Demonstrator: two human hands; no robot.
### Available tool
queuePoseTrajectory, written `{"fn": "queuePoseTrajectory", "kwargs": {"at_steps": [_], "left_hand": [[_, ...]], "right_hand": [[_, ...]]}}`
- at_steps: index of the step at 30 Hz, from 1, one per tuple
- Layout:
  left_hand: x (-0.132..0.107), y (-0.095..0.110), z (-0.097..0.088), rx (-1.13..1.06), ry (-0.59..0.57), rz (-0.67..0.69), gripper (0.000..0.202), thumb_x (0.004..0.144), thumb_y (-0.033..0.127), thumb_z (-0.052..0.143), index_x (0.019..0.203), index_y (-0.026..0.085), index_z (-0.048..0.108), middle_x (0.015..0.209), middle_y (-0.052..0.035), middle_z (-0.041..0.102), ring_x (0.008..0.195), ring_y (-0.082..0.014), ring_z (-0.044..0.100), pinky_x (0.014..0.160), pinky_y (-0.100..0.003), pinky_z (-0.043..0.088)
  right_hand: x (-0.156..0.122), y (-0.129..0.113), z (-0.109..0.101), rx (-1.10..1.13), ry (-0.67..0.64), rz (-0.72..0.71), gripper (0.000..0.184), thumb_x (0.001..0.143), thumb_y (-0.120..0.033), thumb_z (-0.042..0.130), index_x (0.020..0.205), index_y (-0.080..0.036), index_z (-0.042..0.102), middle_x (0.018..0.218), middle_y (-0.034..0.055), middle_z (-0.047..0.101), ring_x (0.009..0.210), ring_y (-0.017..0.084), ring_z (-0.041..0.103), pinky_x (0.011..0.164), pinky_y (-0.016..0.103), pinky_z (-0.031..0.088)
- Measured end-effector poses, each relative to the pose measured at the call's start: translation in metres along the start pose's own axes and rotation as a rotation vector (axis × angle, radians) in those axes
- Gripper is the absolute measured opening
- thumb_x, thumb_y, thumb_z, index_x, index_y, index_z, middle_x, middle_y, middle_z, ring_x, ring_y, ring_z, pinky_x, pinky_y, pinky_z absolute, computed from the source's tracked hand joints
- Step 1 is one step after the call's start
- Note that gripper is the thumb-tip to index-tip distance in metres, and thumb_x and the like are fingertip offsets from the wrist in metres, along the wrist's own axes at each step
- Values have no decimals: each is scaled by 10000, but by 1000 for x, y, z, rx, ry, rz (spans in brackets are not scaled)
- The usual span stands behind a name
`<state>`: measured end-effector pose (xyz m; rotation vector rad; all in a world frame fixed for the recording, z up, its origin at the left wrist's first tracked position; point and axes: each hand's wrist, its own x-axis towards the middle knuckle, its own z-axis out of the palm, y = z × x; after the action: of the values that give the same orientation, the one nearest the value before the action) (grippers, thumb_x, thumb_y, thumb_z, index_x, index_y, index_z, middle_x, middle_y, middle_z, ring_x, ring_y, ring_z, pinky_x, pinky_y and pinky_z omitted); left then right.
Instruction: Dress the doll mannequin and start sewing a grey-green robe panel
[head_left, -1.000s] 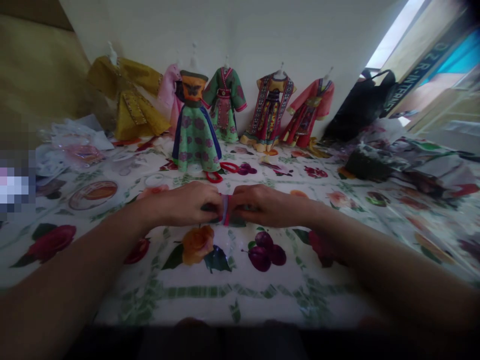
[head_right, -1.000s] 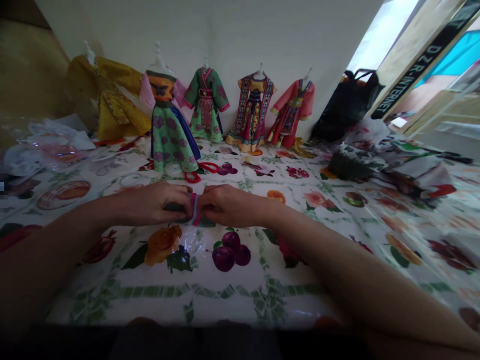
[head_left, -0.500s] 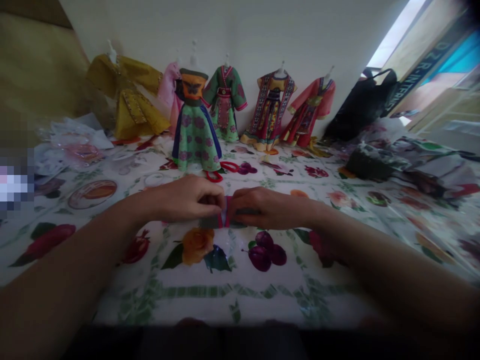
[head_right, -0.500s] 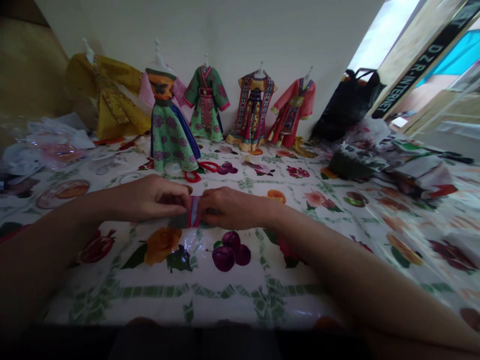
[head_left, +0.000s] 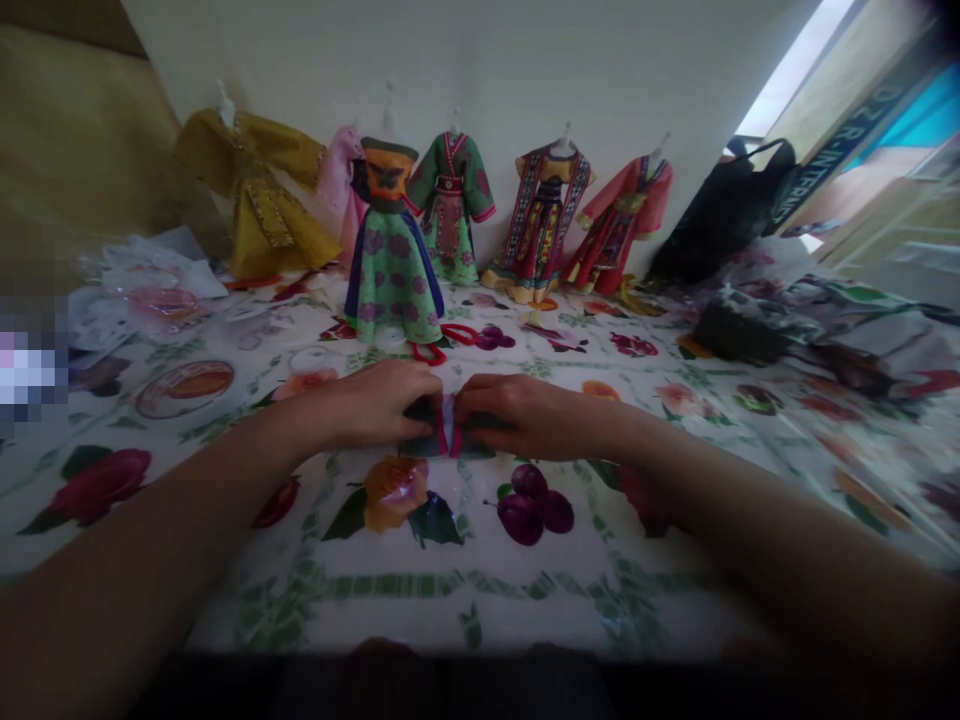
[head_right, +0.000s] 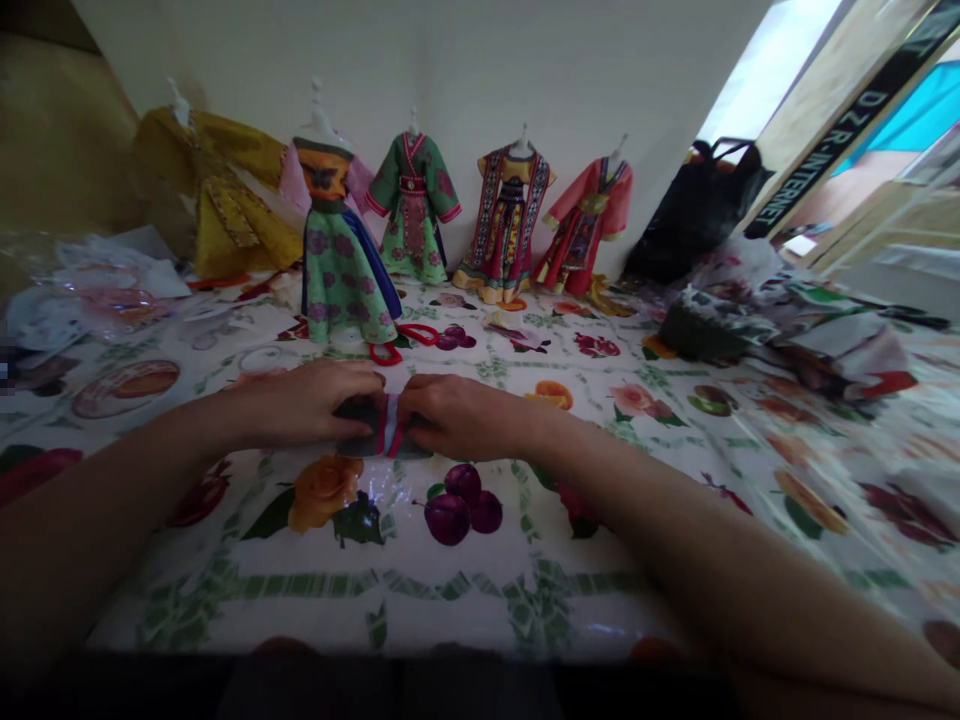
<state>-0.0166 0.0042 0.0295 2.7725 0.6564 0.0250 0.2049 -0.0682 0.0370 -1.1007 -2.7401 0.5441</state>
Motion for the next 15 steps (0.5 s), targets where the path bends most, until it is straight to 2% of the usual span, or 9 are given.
{"fn": "queuePoseTrajectory", "kwargs": {"at_steps": [6, 15], "left_hand": [[-3, 4, -2, -20, -7, 14, 213, 808, 372, 641, 837, 196, 525, 897, -28, 573, 819, -192, 550, 674, -291, 378], [-5, 4, -1, -43, -28, 11, 270, 790, 423, 670, 848, 193, 539, 912, -43, 556, 840, -216, 545, 670, -308, 372]], "right_hand": [[-2, -6, -5, 21, 37, -7, 155, 932, -187, 569, 1079, -175, 619, 1008, 70, 628, 882, 177, 600, 783, 305, 482], [-4, -20, -2, 18, -39, -62, 228, 960, -198, 549, 1146, -223, 678, 1117, 84, 652, 1016, 203, 631, 902, 341, 481]]}}
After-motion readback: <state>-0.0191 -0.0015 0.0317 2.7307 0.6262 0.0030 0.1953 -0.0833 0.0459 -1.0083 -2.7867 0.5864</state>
